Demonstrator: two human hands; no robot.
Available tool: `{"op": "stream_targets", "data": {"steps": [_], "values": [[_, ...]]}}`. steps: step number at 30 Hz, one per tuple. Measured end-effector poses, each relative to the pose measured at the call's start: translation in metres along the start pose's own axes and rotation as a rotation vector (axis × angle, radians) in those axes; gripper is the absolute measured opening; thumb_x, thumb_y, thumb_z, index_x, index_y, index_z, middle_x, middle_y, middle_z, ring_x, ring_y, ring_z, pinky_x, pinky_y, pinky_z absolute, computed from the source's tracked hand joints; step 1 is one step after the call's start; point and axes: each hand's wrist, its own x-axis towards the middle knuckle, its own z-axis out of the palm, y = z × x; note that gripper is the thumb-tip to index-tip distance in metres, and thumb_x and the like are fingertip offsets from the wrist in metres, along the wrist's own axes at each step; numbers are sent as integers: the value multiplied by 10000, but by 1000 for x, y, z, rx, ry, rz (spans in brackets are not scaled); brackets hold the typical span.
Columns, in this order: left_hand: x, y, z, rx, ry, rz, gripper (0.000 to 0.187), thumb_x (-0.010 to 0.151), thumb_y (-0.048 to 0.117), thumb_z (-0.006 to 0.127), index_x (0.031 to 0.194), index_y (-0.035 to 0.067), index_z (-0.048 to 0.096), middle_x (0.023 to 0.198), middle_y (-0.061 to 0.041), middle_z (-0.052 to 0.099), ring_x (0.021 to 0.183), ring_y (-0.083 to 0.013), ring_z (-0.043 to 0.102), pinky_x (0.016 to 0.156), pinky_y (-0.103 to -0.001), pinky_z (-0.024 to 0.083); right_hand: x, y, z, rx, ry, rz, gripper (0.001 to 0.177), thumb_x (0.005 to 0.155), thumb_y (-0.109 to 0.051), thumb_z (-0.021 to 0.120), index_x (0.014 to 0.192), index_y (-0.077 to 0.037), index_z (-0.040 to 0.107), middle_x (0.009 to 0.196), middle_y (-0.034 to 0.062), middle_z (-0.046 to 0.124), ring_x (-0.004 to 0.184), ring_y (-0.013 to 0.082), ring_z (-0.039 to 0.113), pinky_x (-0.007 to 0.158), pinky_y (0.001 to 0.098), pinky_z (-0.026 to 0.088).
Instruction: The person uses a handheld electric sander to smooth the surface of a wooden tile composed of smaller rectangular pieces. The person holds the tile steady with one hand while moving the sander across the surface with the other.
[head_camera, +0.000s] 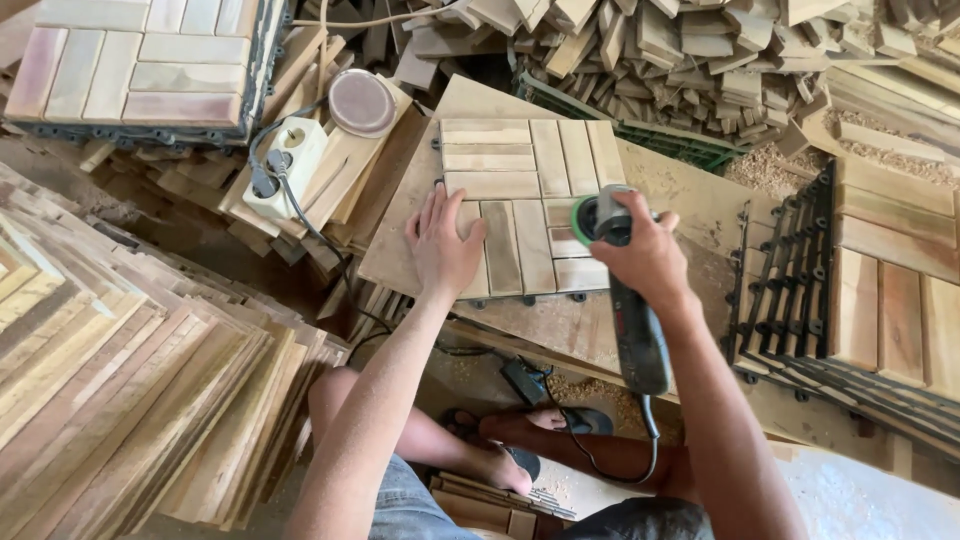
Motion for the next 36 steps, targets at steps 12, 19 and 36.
{"op": "stream_targets", "data": {"steps": [12,19,36], "values": [[1,-1,0,6,17,5,560,946,378,599,1462,174,530,1645,-144,369,1546,-278,289,1213,-478,107,4,-6,-27,26,36,112,763,779,-370,761,1460,-363,418,1322,278,375,1143,582,596,1009,630,464],[-1,4,-6,-21,-34,-23,562,955,365,581,1479,173,516,1673,-133,313,1563,-260,246,1229,-465,77,5,-41,4,22,-26,-9,775,757,-400,790,1437,-419,419,1351,248,382,1124,554,621,1008,603,484],[4,-12,14,32,116,37,567,875,363,671,1410,203,575,1610,-122,440,1503,-277,373,1199,-493,165,42,11,-25,6,78,112,734,791,-350,772,1444,-378,437,1342,271,357,1107,586,613,980,633,472]]}}
